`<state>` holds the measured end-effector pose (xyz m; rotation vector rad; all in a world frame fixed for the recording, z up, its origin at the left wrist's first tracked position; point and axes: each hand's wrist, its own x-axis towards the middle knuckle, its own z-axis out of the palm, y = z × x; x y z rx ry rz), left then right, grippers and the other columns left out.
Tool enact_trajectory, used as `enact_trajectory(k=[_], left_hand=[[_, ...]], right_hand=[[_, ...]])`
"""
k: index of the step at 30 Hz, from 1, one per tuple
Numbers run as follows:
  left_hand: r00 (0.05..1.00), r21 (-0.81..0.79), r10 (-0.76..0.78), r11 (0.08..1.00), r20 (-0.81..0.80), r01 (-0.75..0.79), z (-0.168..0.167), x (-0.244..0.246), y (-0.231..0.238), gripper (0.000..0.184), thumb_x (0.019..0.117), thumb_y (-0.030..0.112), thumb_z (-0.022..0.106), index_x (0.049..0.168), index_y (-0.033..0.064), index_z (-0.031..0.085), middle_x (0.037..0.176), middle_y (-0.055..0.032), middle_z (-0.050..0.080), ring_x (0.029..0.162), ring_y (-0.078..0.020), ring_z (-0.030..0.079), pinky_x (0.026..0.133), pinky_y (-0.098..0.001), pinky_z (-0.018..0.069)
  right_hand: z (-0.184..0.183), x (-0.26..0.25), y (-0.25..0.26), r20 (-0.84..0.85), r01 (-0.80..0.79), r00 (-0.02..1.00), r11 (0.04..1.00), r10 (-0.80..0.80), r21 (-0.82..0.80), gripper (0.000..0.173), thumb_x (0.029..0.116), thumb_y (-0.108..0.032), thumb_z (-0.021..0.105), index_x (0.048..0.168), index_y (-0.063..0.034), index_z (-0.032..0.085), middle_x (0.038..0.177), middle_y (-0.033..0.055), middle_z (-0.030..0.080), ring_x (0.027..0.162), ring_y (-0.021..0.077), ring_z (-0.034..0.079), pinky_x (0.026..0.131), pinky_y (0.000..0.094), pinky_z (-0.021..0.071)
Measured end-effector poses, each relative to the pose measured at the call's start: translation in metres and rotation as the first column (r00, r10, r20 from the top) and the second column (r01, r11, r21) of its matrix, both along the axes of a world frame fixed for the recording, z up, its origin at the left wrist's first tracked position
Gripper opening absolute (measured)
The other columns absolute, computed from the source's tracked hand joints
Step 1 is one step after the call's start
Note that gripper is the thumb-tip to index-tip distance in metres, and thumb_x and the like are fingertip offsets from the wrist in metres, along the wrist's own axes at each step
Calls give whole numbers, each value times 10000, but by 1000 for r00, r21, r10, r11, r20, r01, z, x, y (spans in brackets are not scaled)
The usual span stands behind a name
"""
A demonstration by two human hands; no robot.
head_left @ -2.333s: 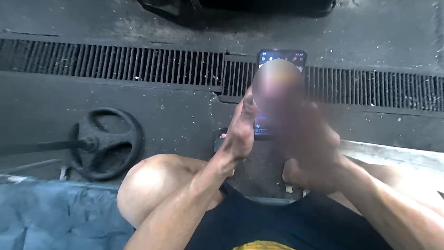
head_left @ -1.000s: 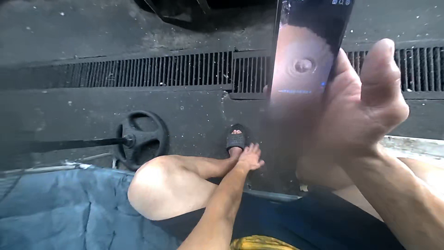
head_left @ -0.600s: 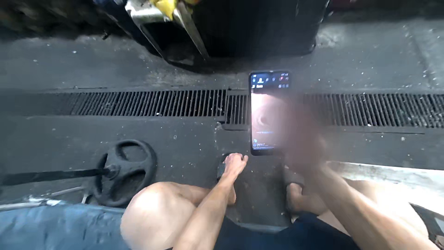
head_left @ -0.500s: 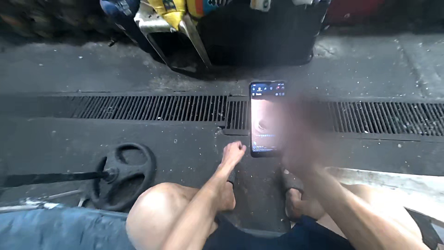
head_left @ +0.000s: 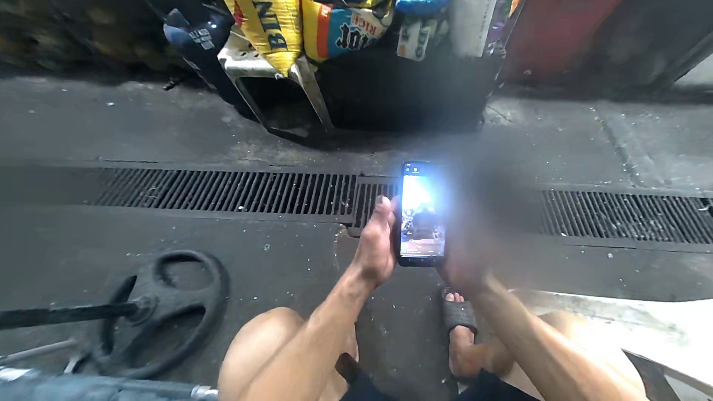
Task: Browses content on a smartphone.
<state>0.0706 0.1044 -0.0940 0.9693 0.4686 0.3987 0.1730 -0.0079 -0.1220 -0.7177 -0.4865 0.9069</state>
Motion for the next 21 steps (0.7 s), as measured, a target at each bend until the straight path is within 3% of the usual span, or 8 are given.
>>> enact_trajectory(k=[2,7,10,15,21], left_hand=[[999,-17,31,999,12,-31,-4,-4,-5,703,1058,504,75,1542,76,350,1331,-129,634,1201,-211,639,1041,-416,532],[994,-51,86,995,-71,-90,-7,-13,-9,708,1052,509,47,1533,92,356,1342,-110,627,1215,-195,627,1039,-402,527],[990,-34,114,993,-84,-117,-8,-18,-13,701,1050,513,94,1548,86,340,1370,-108,610,1244,-182,609,1059,-394,513],[987,60,149,988,-58,-145,-12,-23,-15,713,1027,596,246,1507,96,413,1329,-70,636,1217,-149,620,1056,-364,515],[990,96,135,987,-33,-132,-15,-24,-16,764,992,697,312,1477,128,466,1301,-53,648,1191,-153,630,1032,-366,528]], right_hand=[[-4,-3,0,4,-9,1000,1000,9,-10,738,955,-643,540,1401,-58,480,1227,140,681,1129,240,680,988,464,562],[-13,-11,0,14,-33,999,998,33,-49,686,997,-590,490,1407,-40,479,1236,143,674,1147,238,670,1007,461,551],[-15,-13,0,13,-63,998,998,64,-27,689,996,-596,493,1402,-38,496,1245,143,675,1156,240,665,1012,464,546],[-16,-13,1,59,-94,994,996,94,9,661,994,-602,493,1395,-78,525,1258,120,667,1179,225,646,1033,460,526],[-16,-11,-1,63,-126,990,992,125,3,672,974,-630,515,1405,-114,516,1235,106,672,1147,216,658,1004,450,542]])
